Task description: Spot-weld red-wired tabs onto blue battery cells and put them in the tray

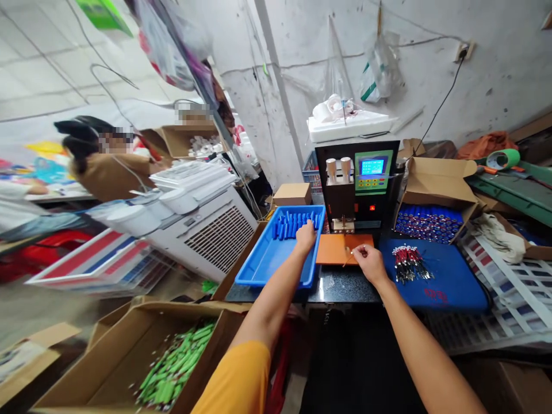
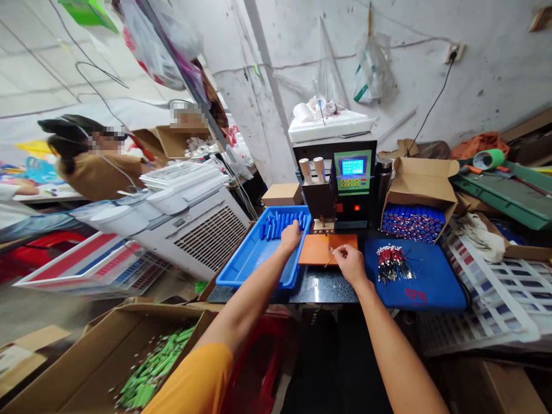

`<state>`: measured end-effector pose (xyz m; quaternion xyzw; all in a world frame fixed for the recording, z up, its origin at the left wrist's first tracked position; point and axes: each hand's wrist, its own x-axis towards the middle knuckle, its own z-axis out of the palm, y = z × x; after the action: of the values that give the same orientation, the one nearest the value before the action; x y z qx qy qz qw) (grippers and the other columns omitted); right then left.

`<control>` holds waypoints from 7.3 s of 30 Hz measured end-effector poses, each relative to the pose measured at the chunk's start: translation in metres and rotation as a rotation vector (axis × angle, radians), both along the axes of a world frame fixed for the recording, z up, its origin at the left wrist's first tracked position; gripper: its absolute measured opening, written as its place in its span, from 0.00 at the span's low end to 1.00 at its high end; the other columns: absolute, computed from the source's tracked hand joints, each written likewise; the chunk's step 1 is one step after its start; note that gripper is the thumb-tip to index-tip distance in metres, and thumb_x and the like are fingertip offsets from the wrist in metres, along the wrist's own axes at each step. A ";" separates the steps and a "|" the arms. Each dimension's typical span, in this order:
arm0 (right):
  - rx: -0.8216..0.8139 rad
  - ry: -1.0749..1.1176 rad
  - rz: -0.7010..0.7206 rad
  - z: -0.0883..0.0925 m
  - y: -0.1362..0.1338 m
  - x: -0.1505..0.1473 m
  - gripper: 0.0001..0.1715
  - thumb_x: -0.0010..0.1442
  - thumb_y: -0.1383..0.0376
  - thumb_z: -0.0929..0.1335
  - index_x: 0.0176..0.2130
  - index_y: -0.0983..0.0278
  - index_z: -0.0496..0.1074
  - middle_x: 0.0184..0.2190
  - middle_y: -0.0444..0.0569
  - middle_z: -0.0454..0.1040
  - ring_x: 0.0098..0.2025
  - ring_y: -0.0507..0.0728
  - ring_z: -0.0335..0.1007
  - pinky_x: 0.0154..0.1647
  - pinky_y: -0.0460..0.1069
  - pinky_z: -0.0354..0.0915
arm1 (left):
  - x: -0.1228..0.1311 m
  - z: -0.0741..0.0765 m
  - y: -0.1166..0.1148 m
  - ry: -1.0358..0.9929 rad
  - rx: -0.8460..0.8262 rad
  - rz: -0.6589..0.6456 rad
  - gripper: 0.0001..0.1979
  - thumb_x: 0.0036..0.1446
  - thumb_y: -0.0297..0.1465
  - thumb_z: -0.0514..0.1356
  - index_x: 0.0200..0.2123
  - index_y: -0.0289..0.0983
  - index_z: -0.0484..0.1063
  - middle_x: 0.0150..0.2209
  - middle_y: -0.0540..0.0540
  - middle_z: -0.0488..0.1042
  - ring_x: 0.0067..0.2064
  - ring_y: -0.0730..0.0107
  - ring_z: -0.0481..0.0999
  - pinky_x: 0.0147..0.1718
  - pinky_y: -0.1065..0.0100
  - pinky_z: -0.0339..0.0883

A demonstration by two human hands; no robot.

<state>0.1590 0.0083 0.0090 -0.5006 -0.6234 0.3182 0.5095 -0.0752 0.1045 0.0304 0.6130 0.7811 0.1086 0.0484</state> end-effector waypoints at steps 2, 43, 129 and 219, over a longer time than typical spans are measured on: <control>-0.003 0.001 0.001 0.002 0.000 0.000 0.15 0.56 0.55 0.66 0.29 0.63 0.73 0.26 0.50 0.77 0.28 0.57 0.71 0.32 0.49 0.64 | -0.006 0.001 -0.003 -0.051 0.103 0.042 0.14 0.58 0.32 0.56 0.47 0.34 0.69 0.44 0.33 0.77 0.46 0.53 0.77 0.42 0.61 0.67; -0.089 0.253 0.010 0.017 0.038 -0.022 0.15 0.52 0.54 0.69 0.29 0.64 0.74 0.28 0.49 0.78 0.31 0.57 0.73 0.30 0.48 0.65 | 0.093 -0.027 -0.084 -1.211 0.415 -0.398 0.16 0.56 0.36 0.60 0.46 0.35 0.72 0.42 0.42 0.77 0.36 0.70 0.77 0.36 0.70 0.70; -0.094 0.185 0.285 0.013 0.023 0.002 0.16 0.48 0.54 0.71 0.27 0.65 0.72 0.23 0.44 0.72 0.26 0.52 0.64 0.27 0.46 0.59 | 0.083 -0.024 -0.111 -0.714 0.514 -0.425 0.10 0.62 0.34 0.55 0.31 0.37 0.73 0.28 0.47 0.73 0.31 0.69 0.72 0.34 0.68 0.64; -0.012 0.004 -0.053 0.021 0.035 -0.022 0.13 0.57 0.56 0.67 0.30 0.63 0.73 0.28 0.48 0.78 0.31 0.57 0.72 0.31 0.48 0.61 | 0.087 -0.034 -0.082 -0.680 0.395 -0.373 0.15 0.62 0.33 0.55 0.51 0.39 0.72 0.42 0.42 0.79 0.45 0.60 0.77 0.46 0.61 0.69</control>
<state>0.1366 0.0432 0.0302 -0.5195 -0.6070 0.3090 0.5159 0.0121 0.0225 -0.0032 0.6704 0.5610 0.4409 0.2035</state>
